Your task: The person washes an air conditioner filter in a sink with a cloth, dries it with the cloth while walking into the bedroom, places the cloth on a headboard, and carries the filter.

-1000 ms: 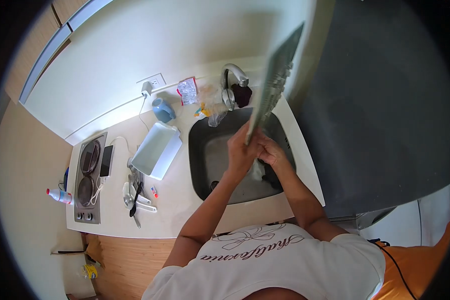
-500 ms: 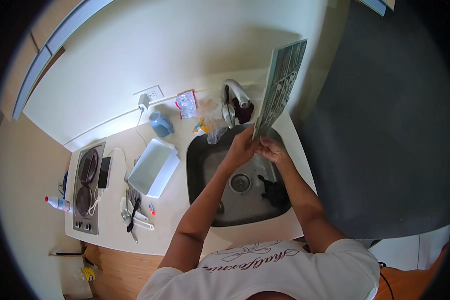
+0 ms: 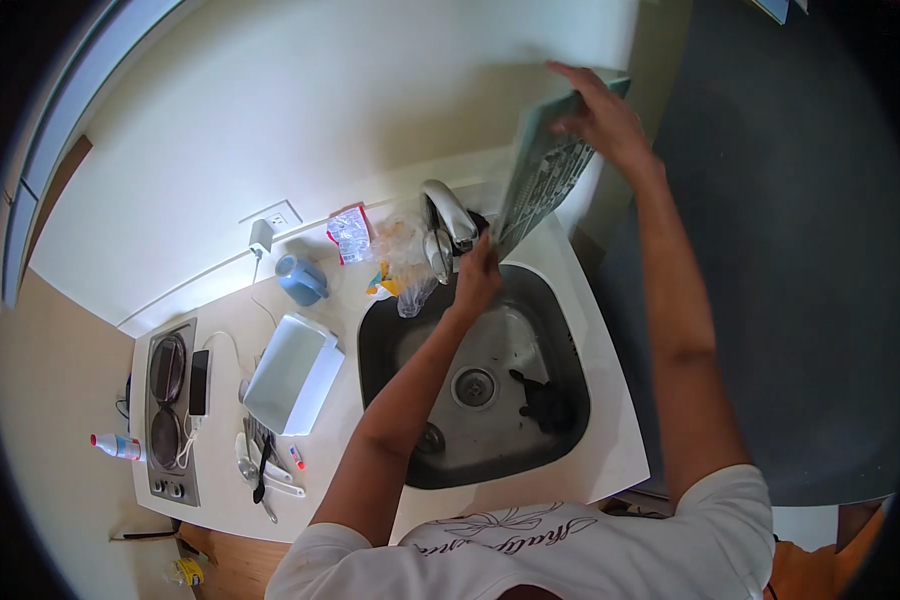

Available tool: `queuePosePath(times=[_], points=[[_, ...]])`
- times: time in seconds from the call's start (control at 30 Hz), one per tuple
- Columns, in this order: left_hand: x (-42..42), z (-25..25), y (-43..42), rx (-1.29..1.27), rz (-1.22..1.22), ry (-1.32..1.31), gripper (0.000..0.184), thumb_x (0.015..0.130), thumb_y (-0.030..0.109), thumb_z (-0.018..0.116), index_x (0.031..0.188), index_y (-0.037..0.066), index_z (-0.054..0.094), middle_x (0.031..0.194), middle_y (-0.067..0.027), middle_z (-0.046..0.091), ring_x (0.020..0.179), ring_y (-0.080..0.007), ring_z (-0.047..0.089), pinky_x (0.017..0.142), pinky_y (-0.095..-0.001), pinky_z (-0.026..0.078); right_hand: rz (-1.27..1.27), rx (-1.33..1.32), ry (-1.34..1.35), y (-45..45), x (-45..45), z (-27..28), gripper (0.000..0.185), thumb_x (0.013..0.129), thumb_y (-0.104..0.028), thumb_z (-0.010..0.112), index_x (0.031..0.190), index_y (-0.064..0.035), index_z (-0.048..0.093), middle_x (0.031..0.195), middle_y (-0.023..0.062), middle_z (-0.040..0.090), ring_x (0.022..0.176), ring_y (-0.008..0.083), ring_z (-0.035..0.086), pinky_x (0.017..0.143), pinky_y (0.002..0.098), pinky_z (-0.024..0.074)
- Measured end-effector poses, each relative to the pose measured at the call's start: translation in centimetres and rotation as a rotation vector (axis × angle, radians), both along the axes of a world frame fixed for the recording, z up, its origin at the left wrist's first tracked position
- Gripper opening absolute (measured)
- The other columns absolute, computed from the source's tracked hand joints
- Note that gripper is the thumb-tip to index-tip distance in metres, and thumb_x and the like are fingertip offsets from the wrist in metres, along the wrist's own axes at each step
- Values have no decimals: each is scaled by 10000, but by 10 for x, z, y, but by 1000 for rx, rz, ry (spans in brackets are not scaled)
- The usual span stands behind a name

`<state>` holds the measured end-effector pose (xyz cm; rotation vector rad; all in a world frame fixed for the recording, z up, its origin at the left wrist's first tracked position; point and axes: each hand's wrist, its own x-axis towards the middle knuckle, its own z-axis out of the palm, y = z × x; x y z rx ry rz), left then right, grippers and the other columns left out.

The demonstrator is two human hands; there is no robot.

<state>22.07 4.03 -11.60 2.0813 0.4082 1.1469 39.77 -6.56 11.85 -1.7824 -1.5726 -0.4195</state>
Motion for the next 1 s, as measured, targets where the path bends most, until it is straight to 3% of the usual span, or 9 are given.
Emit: queuePosePath(times=[0.03,0.13,0.17,0.2,0.27,0.5,0.67,0.77,1.0], points=[[6,-10,15,-38,8,96,457,837,40,517,1273,50,376,947,-217,592,878,-276,604,750,-335,447,-4,-2,0,20,22,3,584,739,-170,654,1271,-128,419,1257,80,465,1020,294,528,860,374,426],[12,-3,26,72,53,23,538,838,55,528,1325,53,299,1140,-230,514,1013,-299,553,834,-348,426,58,-131,-138,59,61,0,500,748,-163,648,1221,-136,487,1174,77,535,1024,282,530,863,373,425],[26,-27,49,40,-81,-79,618,818,67,539,1345,-11,226,1269,-284,383,1139,-403,447,903,-378,400,-2,-96,-192,62,61,1,456,757,-185,642,1192,-138,516,1135,82,558,1014,286,536,865,375,426],[25,-29,52,38,-75,-80,618,818,67,539,1345,-11,226,1269,-284,383,1139,-403,447,903,-378,400,-60,-66,-243,66,59,2,414,765,-208,636,1163,-139,545,1096,88,582,1005,289,542,867,378,426],[22,-35,56,554,285,448,644,783,62,546,1320,-87,223,1267,-338,343,1157,-449,403,939,-384,389,-112,-67,-266,76,56,4,412,765,-235,635,1157,-143,546,1089,86,585,1008,288,543,862,388,430],[39,-67,68,677,382,758,374,763,87,542,1093,-78,477,1059,-278,525,992,-400,539,838,-445,451,-310,-109,-377,94,64,13,430,773,-291,626,1171,-172,520,1101,82,581,1043,278,542,828,436,457],[21,-24,34,468,294,269,245,738,90,590,952,-7,522,841,-224,584,722,-414,590,600,-478,476,-332,-91,-399,105,68,17,422,773,-298,625,1168,-195,519,1085,86,586,1022,275,560,828,464,451],[4,3,4,275,215,328,270,721,93,618,944,-12,508,923,-191,492,865,-380,523,706,-445,457,-350,-120,-395,111,58,25,454,767,-314,627,1191,-210,502,1057,57,606,1003,255,572,822,445,456],[-53,35,-71,210,197,64,237,746,116,622,932,6,523,881,-168,507,777,-352,531,656,-418,444,-295,-109,-372,132,46,12,477,756,-330,635,1196,-214,494,1027,40,627,982,251,586,790,430,472]])
